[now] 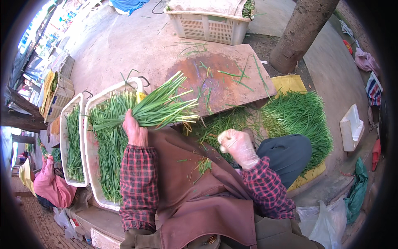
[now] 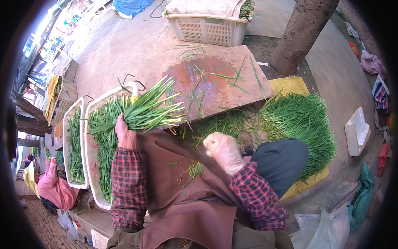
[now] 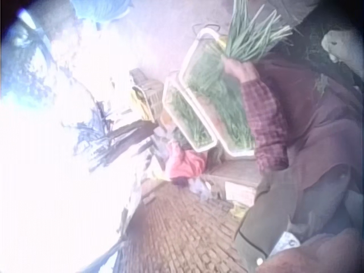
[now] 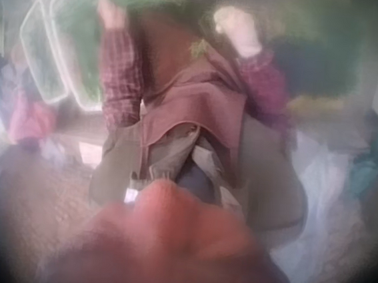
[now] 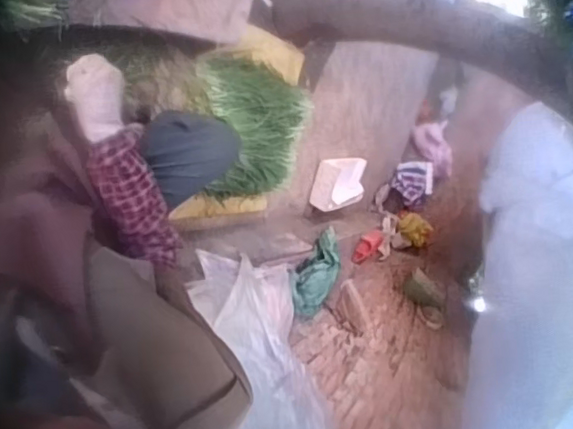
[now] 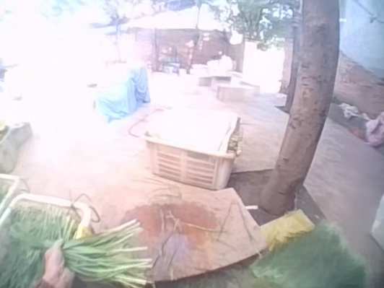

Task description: The person sorts chives by hand, removing unwanted leaves and organizing the stalks into bundles.

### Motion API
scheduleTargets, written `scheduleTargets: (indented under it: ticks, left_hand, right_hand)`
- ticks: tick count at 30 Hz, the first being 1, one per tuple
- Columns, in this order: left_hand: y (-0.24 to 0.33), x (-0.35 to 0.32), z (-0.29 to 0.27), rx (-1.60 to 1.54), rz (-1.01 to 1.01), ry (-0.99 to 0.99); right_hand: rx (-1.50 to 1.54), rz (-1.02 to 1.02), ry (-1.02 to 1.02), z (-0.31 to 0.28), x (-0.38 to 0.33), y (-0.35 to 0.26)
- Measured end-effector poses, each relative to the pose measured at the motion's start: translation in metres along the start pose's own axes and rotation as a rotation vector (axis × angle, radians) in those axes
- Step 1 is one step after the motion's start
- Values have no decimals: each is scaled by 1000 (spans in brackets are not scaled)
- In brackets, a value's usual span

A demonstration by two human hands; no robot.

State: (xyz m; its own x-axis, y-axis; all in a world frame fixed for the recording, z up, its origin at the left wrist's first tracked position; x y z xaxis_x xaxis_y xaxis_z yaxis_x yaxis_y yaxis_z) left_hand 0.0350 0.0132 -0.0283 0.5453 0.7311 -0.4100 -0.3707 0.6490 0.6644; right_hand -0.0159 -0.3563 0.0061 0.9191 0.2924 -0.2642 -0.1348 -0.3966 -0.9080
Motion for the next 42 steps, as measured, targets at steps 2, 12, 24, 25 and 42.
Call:
scheduleTargets:
  ticks: [2, 12, 24, 25, 42]
  left_hand:
    - [1, -6, 2, -3, 6, 28]
    - [-8, -25, 7, -3, 10, 41]
    - [-7, -67, 25, 229, -72, -271]
    - [-13, -69, 25, 257, -31, -296]
    - [-10, -62, 21, 210, 154, -13]
  right_hand:
    - [173, 19, -56, 13, -7, -33]
    - [-804, -628, 459, 46, 38, -46]
    - [403, -203, 57, 22, 68, -64]
    - [372, -209, 91, 24, 69, -64]
    - [438, -120, 499, -3, 37, 11]
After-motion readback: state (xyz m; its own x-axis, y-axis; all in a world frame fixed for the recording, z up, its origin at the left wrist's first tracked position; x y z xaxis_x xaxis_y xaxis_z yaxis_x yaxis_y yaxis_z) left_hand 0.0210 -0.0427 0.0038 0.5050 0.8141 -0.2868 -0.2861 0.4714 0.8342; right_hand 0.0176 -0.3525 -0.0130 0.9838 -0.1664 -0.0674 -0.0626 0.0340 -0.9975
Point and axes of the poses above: each hand's wrist, its own x-axis towards the middle knuckle, its own z-axis out of the palm, y = z × x, the point moved 1 cm from there along x, towards the middle knuckle, and after that the axes turned 14 degrees about -x, right-handed, at the moved point
